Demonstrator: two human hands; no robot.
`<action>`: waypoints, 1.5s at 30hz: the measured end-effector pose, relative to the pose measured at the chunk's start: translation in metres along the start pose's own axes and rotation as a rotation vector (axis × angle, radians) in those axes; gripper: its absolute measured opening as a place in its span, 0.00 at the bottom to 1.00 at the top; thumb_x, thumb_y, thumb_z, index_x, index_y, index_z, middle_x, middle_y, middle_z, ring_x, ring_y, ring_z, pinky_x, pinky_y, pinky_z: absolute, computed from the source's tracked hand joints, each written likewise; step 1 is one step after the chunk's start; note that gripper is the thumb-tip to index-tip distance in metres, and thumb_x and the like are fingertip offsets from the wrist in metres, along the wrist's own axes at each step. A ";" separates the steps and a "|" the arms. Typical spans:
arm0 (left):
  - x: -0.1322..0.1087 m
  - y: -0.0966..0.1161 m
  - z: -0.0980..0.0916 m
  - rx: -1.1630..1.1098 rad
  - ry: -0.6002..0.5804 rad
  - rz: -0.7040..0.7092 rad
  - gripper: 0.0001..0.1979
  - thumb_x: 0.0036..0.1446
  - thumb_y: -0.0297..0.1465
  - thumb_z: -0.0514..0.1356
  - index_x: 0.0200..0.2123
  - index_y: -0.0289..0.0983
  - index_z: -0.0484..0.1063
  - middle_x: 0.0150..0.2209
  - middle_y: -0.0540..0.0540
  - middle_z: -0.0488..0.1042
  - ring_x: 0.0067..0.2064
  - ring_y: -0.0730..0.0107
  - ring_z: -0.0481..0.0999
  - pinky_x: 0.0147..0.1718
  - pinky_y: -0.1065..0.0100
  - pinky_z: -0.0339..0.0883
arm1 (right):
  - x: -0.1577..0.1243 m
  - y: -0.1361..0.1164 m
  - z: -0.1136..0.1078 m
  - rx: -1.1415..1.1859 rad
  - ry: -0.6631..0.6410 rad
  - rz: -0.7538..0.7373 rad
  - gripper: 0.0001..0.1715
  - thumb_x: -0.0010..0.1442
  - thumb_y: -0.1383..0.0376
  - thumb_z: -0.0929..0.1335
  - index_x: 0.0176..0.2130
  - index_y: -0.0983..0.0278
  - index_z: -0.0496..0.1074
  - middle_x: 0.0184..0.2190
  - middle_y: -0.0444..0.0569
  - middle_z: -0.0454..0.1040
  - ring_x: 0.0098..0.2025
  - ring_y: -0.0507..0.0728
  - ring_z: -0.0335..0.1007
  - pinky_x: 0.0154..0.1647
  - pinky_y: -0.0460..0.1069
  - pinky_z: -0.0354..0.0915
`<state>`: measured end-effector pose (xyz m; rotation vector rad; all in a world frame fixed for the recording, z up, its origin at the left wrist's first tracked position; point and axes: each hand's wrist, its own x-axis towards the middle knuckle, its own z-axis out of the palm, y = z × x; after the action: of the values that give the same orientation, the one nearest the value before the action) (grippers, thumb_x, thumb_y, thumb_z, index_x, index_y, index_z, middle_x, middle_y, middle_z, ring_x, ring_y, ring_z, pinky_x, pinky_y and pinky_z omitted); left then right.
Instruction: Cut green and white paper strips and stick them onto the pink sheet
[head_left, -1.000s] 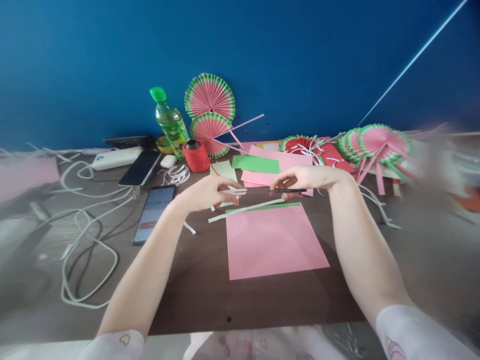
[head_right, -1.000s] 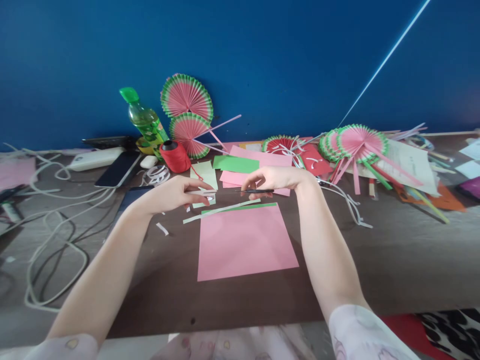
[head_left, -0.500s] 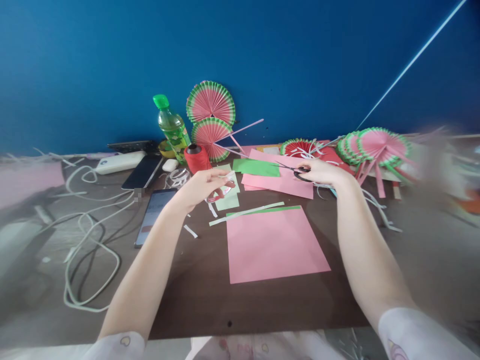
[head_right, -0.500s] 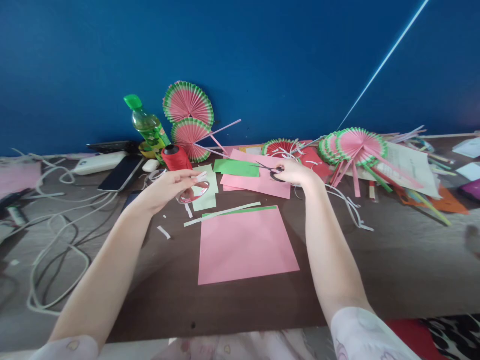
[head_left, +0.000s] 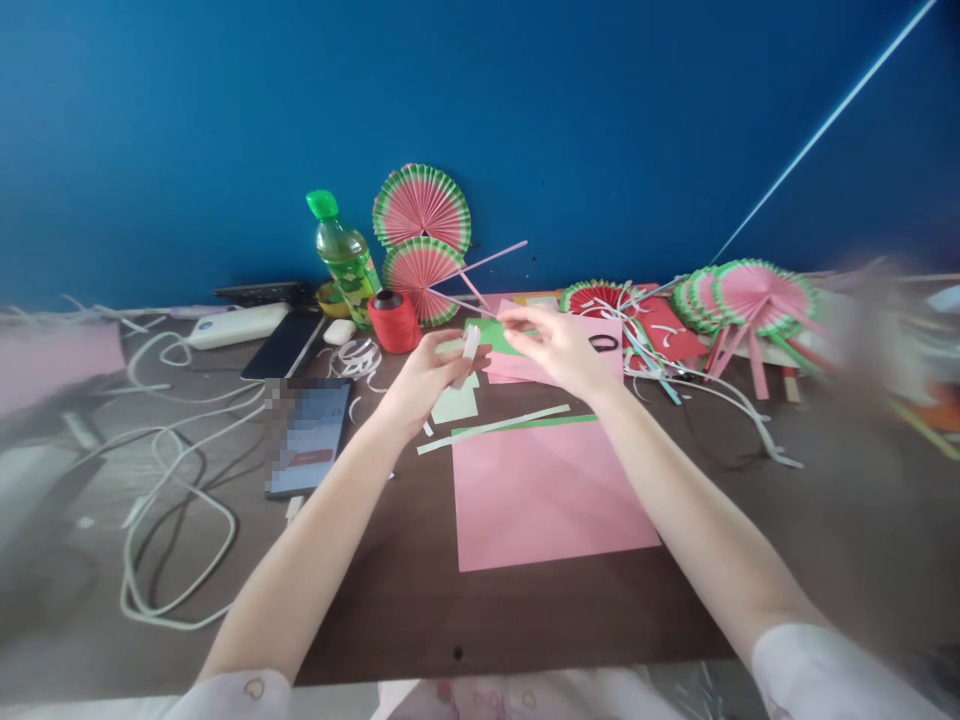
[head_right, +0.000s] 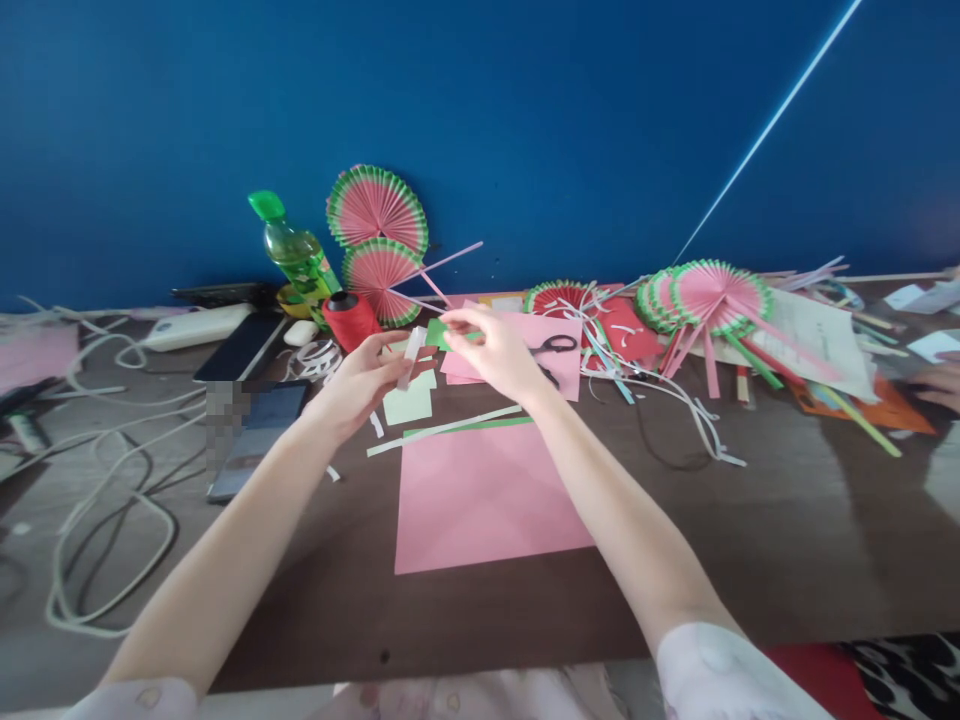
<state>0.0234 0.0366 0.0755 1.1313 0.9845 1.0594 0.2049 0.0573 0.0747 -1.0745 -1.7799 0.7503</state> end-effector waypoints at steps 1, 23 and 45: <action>0.000 -0.002 0.002 -0.013 0.003 0.010 0.25 0.48 0.26 0.61 0.50 0.30 0.62 0.42 0.37 0.76 0.43 0.60 0.75 0.48 0.58 0.60 | -0.001 -0.004 0.007 0.023 0.009 -0.007 0.14 0.56 0.64 0.64 0.43 0.62 0.71 0.43 0.49 0.72 0.45 0.56 0.68 0.47 0.54 0.65; 0.001 -0.015 0.013 -0.033 0.165 0.052 0.06 0.49 0.29 0.57 0.31 0.34 0.63 0.20 0.52 0.71 0.22 0.75 0.71 0.28 0.70 0.65 | -0.021 -0.023 0.037 -0.041 0.062 -0.093 0.07 0.56 0.68 0.63 0.26 0.61 0.65 0.36 0.47 0.74 0.39 0.54 0.69 0.41 0.52 0.66; 0.004 -0.011 -0.001 0.221 -0.108 0.127 0.15 0.51 0.30 0.53 0.42 0.34 0.71 0.29 0.47 0.74 0.29 0.75 0.66 0.29 0.71 0.57 | -0.015 -0.019 0.022 0.068 0.012 -0.066 0.04 0.57 0.66 0.63 0.30 0.62 0.66 0.37 0.46 0.74 0.39 0.53 0.70 0.41 0.51 0.66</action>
<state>0.0245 0.0393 0.0637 1.4332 0.9705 0.9953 0.1818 0.0346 0.0762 -0.9684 -1.7588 0.7575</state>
